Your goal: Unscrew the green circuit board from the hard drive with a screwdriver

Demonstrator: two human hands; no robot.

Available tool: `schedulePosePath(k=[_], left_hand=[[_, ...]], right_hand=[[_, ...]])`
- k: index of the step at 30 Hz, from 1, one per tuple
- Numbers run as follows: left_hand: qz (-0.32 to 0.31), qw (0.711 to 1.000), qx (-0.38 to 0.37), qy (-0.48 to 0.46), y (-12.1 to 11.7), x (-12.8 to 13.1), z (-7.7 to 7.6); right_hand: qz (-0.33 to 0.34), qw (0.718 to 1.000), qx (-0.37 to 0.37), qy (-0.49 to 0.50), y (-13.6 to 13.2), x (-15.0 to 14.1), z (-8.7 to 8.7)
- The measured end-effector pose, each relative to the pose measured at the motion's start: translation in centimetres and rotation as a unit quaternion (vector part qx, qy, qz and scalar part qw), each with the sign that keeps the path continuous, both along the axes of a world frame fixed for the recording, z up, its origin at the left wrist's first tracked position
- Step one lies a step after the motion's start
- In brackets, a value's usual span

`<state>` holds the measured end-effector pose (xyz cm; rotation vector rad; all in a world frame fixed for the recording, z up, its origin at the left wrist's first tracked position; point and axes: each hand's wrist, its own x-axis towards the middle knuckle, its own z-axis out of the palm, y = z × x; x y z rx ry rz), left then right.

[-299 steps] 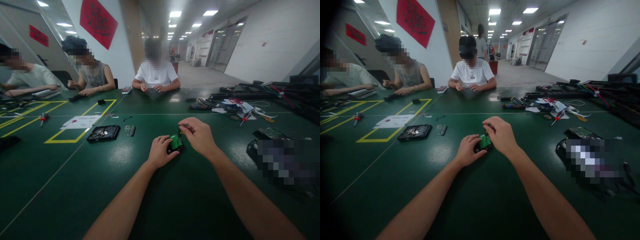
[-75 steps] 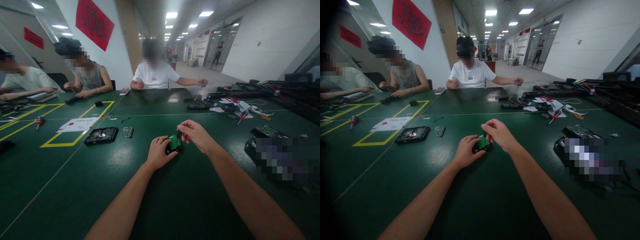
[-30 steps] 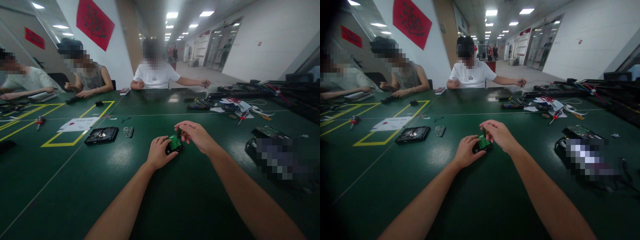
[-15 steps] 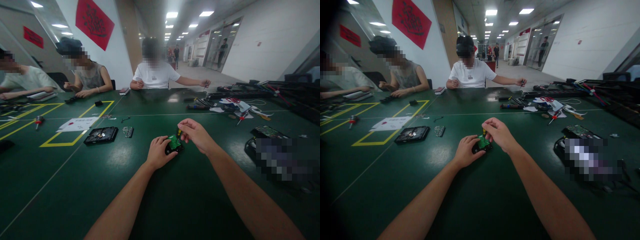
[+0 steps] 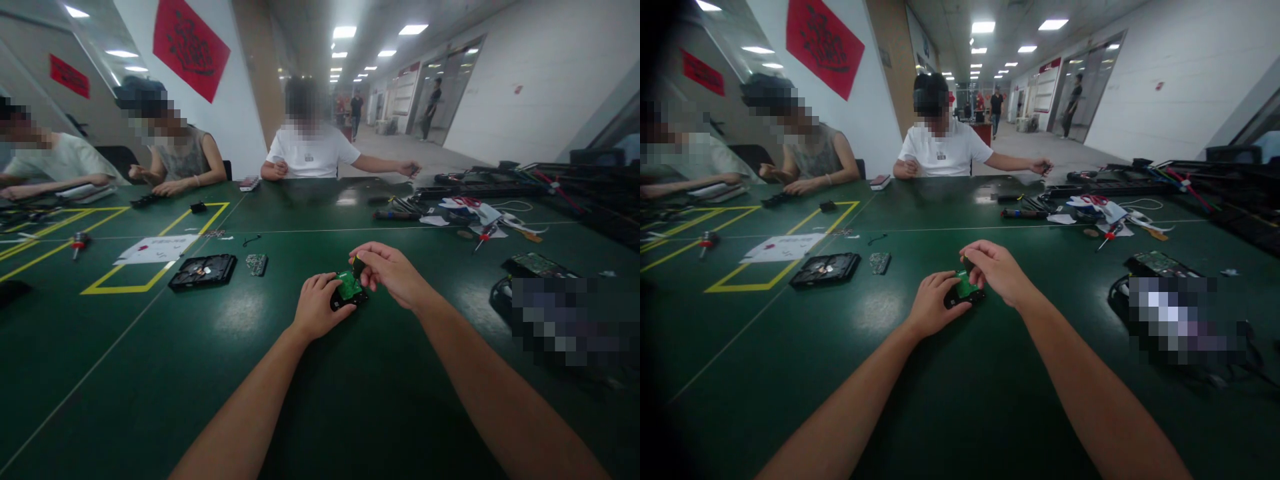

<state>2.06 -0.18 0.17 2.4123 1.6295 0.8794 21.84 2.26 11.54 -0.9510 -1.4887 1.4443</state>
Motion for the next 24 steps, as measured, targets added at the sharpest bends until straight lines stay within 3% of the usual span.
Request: schedulePosePath(k=[6, 13, 24], left_hand=[[-0.001, 1.0, 0.0, -0.002, -0.05, 0.03, 0.08], [0.004, 1.0, -0.003, 0.003, 0.03, 0.0, -0.01], [-0.001, 1.0, -0.005, -0.002, 0.07, -0.07, 0.0]], right_hand=[[-0.011, 0.999, -0.028, 0.04, 0.09, -0.05, -0.24], [-0.012, 0.999, 0.039, -0.033, 0.29, 0.23, -0.24], [-0.023, 0.996, 0.041, -0.07, -0.38, 0.03, 0.2]])
